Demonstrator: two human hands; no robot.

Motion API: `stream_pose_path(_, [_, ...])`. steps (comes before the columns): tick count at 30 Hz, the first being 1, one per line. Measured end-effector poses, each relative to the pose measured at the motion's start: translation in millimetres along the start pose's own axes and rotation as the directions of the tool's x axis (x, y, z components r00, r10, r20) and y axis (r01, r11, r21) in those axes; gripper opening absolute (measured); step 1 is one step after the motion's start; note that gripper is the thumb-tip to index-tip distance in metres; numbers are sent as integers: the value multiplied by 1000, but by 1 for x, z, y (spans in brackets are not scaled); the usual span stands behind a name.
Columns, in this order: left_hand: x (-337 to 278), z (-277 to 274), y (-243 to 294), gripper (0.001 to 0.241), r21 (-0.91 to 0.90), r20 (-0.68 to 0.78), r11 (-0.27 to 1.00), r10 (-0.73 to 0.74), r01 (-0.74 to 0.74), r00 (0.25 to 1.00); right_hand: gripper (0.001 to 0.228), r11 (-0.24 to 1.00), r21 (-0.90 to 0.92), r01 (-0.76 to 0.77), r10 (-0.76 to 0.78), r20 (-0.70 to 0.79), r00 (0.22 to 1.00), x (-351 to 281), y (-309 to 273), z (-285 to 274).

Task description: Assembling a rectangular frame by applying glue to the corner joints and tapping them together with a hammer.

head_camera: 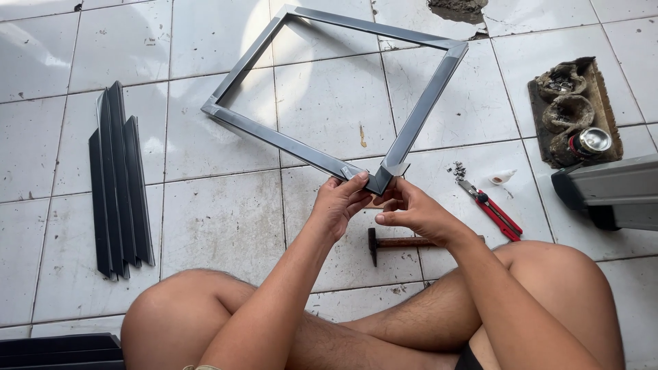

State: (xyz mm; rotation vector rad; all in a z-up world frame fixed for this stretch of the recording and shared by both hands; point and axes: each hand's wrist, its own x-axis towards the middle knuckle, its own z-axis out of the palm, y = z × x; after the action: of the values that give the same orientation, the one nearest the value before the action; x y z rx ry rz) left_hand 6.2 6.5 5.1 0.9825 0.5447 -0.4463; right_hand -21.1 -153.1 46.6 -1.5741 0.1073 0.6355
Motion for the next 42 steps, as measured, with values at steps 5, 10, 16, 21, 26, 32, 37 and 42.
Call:
stream_pose_path(5, [4,-4,0,45,4,3,1000,-30,30,1000,56,980,196,26,-9,-88,996,14,10,-1])
stream_pose_path(10, [-2,-5,-6,45,4,30,998,-64,64,998,58,793,568,218,-35,-315,949,35,-6,14])
stream_pose_path(16, [-26,23,10,57,-140,-94,987,64,-76,994,22,590,741,321,102,-463,880,48,-17,34])
stream_pose_path(21, [-15,13,3,27,-157,-365,913,300,-376,881,25,582,730,358,180,-545,819,47,-17,68])
stream_pose_path(26, [-38,18,21,27,-127,-455,900,321,-417,831,19,618,662,425,190,-650,736,55,-19,84])
stream_pose_path(32, [-39,18,28,29,-130,-482,887,334,-443,810,19,659,587,471,145,-714,685,54,-31,92])
stream_pose_path(37, [-40,21,34,28,-98,-458,876,382,-473,802,18,697,520,494,92,-747,658,50,-43,95])
stream_pose_path(42, [-57,29,43,29,-71,-457,876,397,-478,796,21,724,485,490,75,-763,642,49,-44,97])
